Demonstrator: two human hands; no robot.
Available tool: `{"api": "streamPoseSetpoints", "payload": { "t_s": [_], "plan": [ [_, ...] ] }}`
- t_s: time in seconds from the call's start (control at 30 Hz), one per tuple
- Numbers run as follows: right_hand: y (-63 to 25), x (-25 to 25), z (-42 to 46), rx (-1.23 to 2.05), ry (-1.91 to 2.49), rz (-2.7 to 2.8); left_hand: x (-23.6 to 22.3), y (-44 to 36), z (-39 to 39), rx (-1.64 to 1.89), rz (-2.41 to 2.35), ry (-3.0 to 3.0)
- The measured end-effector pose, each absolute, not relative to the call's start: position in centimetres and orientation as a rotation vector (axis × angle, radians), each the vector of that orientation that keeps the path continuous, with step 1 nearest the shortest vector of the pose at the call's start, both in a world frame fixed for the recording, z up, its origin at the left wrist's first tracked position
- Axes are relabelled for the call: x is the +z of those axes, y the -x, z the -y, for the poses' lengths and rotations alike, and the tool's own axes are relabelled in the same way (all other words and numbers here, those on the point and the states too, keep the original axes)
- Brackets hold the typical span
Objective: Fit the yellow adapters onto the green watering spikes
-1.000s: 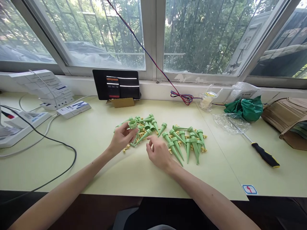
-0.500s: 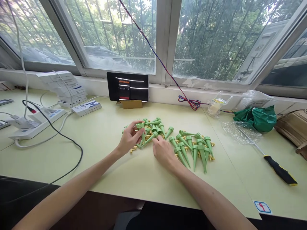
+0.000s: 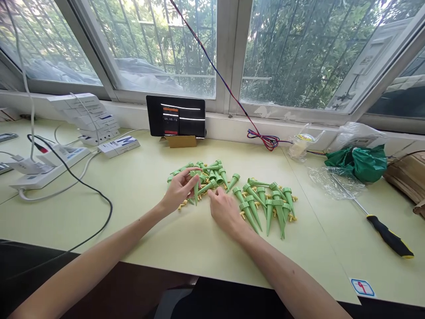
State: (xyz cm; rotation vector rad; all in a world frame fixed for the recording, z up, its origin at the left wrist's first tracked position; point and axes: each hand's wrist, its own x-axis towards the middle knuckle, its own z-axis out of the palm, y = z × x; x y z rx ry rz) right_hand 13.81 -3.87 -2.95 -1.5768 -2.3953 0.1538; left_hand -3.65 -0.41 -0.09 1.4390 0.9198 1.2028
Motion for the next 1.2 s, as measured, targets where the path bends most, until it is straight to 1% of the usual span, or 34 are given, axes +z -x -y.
{"api": "streamPoseSetpoints", "payload": {
  "t_s": [0.57, 0.9, 1.03, 1.2],
  "plan": [
    [-14.1, -2.7, 4.1, 0.214, 1.534, 2.383, -0.3, 4.1, 0.1, 1.107, -0.875, -1.324],
    [-13.9, -2.9, 4.1, 0.141, 1.492, 2.423, -0.6, 4.2, -0.1, 1.013, -0.735, -1.285],
    [-13.8, -3.0, 4.0, 0.158, 1.463, 2.365, -0.6, 4.1, 0.0, 1.002, -0.718, -1.242],
    [-13.9, -3.5, 3.9, 0.27, 1.334, 2.185, -0.2, 4.0, 0.1, 1.003, -0.7, -1.189]
  ]
}}
